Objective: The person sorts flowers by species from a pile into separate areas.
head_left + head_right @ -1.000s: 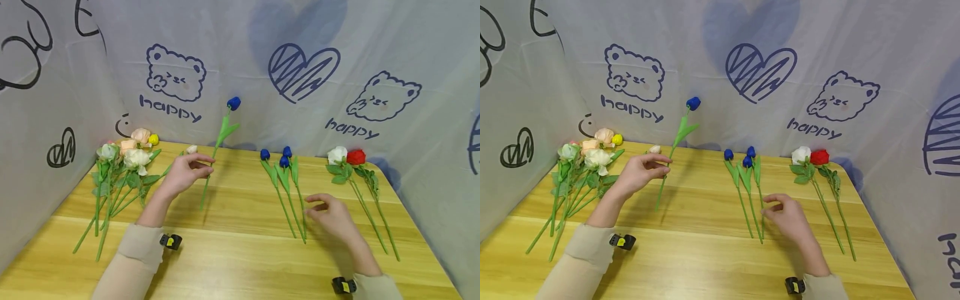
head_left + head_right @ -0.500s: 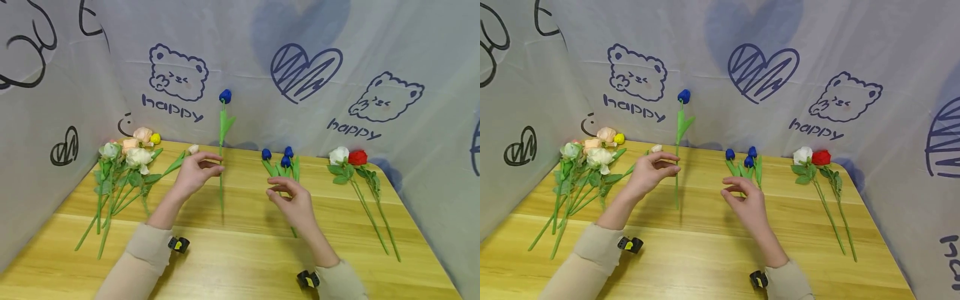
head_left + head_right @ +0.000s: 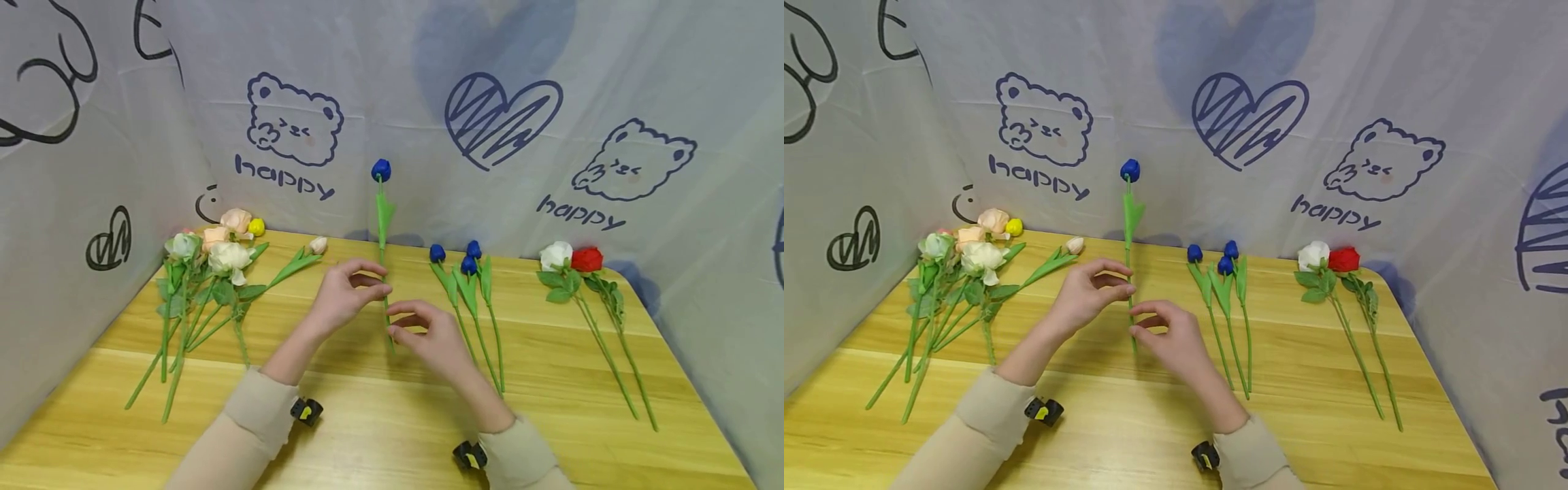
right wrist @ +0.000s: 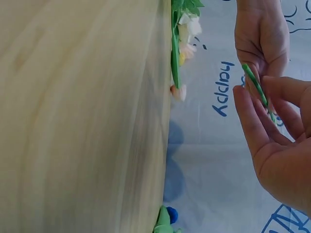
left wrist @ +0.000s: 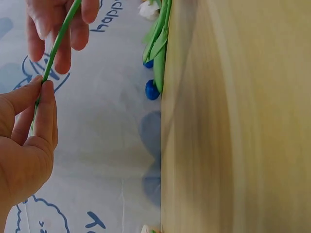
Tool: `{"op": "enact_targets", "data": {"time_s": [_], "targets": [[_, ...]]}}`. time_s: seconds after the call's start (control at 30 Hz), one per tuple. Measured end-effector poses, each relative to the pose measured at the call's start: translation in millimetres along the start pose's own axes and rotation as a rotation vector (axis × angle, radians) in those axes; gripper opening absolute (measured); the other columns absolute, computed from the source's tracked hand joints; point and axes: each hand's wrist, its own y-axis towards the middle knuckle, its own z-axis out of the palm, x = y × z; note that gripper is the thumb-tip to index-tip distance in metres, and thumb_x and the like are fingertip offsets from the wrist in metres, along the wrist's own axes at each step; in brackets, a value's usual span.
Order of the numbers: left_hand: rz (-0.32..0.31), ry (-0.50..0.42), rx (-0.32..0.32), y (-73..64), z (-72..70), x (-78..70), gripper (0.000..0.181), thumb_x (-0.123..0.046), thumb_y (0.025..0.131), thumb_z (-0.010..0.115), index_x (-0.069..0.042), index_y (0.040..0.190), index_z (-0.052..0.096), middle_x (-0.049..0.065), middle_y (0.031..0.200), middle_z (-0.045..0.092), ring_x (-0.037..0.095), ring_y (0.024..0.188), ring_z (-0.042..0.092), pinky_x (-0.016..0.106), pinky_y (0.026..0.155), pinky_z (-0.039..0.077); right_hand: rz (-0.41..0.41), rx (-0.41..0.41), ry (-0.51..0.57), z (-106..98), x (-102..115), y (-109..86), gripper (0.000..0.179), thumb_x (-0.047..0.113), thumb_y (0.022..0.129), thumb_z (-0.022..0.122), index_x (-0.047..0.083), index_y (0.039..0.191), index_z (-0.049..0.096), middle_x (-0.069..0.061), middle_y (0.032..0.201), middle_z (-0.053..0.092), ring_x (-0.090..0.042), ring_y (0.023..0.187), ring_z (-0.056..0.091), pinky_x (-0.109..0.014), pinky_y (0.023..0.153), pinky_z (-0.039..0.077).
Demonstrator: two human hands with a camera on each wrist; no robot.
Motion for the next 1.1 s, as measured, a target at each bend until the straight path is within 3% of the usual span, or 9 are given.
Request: {"op": "enact_targets", "data": {"time_s": [0.37, 0.6, 0.7, 0.83, 1.1], "targets": [[-0.008, 0.006, 0.025, -2.4, 12.2, 0.2, 0.026, -0.002, 0.092, 0.078, 0.001, 0.117, 0.071, 0.014, 0.123, 0.066, 0.029, 0.103, 0.073, 0.027, 0.072, 0.054, 0.094, 0.021, -0.008, 0, 0, -3.1, 0.026, 0.000, 0.094, 0.074, 0.004, 0.120, 0.075, -0.020, 0.118, 0.073, -0.023, 0.090, 0.076, -0.036, 0.074, 0.063], [-0.021, 0.006, 0.036, -3.4, 12.0, -0.5, 0.025, -0.005, 0.094, 0.077, -0.003, 0.118, 0.071, 0.017, 0.118, 0.069, 0.026, 0.095, 0.074, 0.031, 0.068, 0.053, 0.078, 0.009, -0.020, -3, 0, -3.7, 0.026, -0.002, 0.094, 0.074, 0.004, 0.119, 0.075, -0.017, 0.116, 0.075, -0.023, 0.091, 0.076, -0.034, 0.074, 0.063], [0.004, -0.005, 0.046, -4.1, 11.0, -4.4, 0.025, -0.005, 0.095, 0.076, -0.004, 0.120, 0.071, 0.020, 0.119, 0.069, 0.031, 0.095, 0.074, 0.039, 0.071, 0.058, 0.061, -0.012, -0.042, -6, 1, -4.2, 0.026, -0.002, 0.094, 0.074, 0.005, 0.118, 0.076, -0.014, 0.115, 0.075, -0.023, 0.091, 0.076, -0.031, 0.072, 0.062], [0.064, 0.011, 0.044, -5.6, 6.3, -9.6, 0.026, -0.003, 0.096, 0.074, -0.004, 0.121, 0.070, 0.020, 0.125, 0.066, 0.038, 0.097, 0.073, 0.049, 0.080, 0.062, 0.055, -0.042, -0.063, -12, 5, -6.9, 0.025, -0.001, 0.093, 0.075, 0.008, 0.117, 0.077, -0.012, 0.111, 0.076, -0.022, 0.090, 0.076, -0.030, 0.072, 0.062], [0.114, 0.125, -0.015, -13.6, -19.4, -12.9, 0.028, -0.006, 0.095, 0.076, -0.007, 0.122, 0.071, 0.012, 0.122, 0.067, 0.026, 0.089, 0.072, 0.041, 0.071, 0.063, 0.038, -0.115, -0.067, -36, 4, -21.4, 0.026, -0.001, 0.093, 0.076, 0.007, 0.117, 0.077, -0.011, 0.113, 0.076, -0.028, 0.090, 0.076, -0.037, 0.072, 0.063]]}}
